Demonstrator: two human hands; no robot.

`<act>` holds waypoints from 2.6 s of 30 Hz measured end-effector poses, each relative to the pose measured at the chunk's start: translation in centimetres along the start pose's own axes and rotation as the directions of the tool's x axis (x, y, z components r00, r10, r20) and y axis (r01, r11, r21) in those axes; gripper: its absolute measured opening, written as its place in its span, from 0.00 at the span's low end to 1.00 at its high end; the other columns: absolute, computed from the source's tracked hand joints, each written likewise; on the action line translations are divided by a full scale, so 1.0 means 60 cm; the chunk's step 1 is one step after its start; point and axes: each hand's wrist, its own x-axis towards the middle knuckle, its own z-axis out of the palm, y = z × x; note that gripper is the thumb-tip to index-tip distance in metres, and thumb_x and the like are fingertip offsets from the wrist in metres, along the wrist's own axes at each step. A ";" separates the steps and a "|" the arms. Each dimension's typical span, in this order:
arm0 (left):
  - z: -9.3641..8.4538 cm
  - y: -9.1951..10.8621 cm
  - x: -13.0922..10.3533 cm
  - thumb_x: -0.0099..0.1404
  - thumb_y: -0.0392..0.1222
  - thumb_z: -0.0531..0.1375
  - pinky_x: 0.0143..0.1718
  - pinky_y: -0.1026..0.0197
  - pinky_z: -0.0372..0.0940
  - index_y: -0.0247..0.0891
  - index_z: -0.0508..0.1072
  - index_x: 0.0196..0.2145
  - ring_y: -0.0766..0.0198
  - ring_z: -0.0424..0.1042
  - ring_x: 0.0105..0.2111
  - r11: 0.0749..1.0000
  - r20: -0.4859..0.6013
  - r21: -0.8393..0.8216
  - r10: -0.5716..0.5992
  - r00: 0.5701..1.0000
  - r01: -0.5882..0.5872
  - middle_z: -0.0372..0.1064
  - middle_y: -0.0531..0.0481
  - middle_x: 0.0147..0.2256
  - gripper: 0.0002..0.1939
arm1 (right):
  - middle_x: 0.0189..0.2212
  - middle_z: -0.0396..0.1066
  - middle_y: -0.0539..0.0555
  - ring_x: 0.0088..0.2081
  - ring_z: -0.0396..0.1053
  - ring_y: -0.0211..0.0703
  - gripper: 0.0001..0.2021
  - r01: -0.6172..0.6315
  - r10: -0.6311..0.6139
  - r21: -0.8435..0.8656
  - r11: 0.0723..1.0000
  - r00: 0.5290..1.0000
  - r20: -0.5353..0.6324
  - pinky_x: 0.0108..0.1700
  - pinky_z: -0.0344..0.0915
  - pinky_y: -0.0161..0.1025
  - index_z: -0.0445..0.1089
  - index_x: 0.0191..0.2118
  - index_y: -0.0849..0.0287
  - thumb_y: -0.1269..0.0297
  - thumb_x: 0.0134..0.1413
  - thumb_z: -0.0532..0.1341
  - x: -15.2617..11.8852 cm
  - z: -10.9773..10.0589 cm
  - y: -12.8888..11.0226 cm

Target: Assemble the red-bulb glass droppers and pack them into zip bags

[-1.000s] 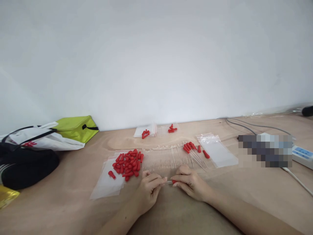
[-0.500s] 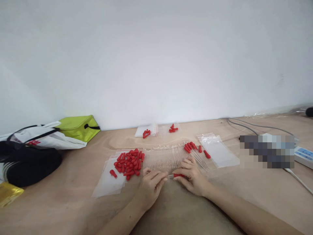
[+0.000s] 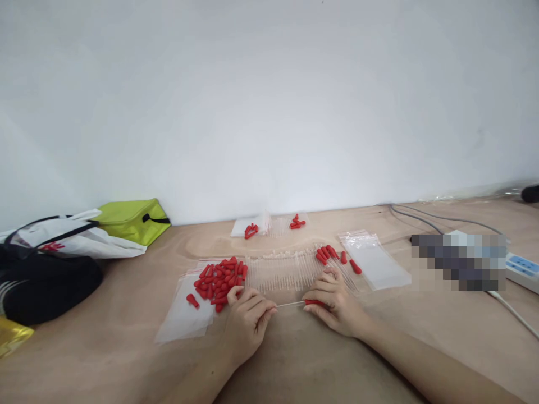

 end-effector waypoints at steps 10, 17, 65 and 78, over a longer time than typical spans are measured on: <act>-0.001 0.004 -0.001 0.60 0.34 0.52 0.41 0.54 0.46 0.40 0.69 0.24 0.65 0.66 0.26 0.999 0.008 -0.039 0.006 1.000 -0.006 0.69 0.56 0.21 0.09 | 0.24 0.70 0.49 0.32 0.64 0.38 0.06 0.029 -0.029 -0.004 1.000 0.999 0.036 0.47 0.48 0.48 0.68 0.31 0.56 0.63 0.54 0.55 -0.001 0.006 -0.007; 0.001 0.003 -0.002 0.61 0.36 0.52 0.42 0.54 0.47 0.40 0.69 0.25 0.65 0.66 0.26 0.999 0.031 -0.039 0.004 1.000 -0.003 0.69 0.55 0.21 0.10 | 0.24 0.69 0.49 0.31 0.64 0.39 0.07 0.031 -0.030 -0.014 0.999 0.999 0.035 0.48 0.48 0.49 0.68 0.30 0.56 0.63 0.55 0.54 0.001 0.007 -0.011; -0.007 0.007 0.010 0.59 0.35 0.54 0.47 0.45 0.45 0.41 0.70 0.36 0.60 0.67 0.36 0.992 0.281 -0.055 -0.097 0.955 0.117 0.72 0.52 0.32 0.08 | 0.22 0.69 0.51 0.27 0.68 0.44 0.28 -0.736 0.695 -0.064 0.673 0.660 -0.286 0.30 0.58 0.35 0.49 0.54 0.68 0.59 0.48 0.53 0.011 -0.048 0.143; 0.012 -0.003 -0.003 0.57 0.35 0.55 0.44 0.50 0.48 0.38 0.65 0.23 0.62 0.65 0.31 0.980 0.094 0.072 -0.191 0.977 0.185 0.67 0.53 0.25 0.06 | 0.26 0.71 0.57 0.29 0.69 0.47 0.10 -0.774 0.892 -0.462 0.433 0.443 0.093 0.25 0.55 0.36 0.68 0.20 0.58 0.57 0.39 0.59 0.007 -0.128 0.144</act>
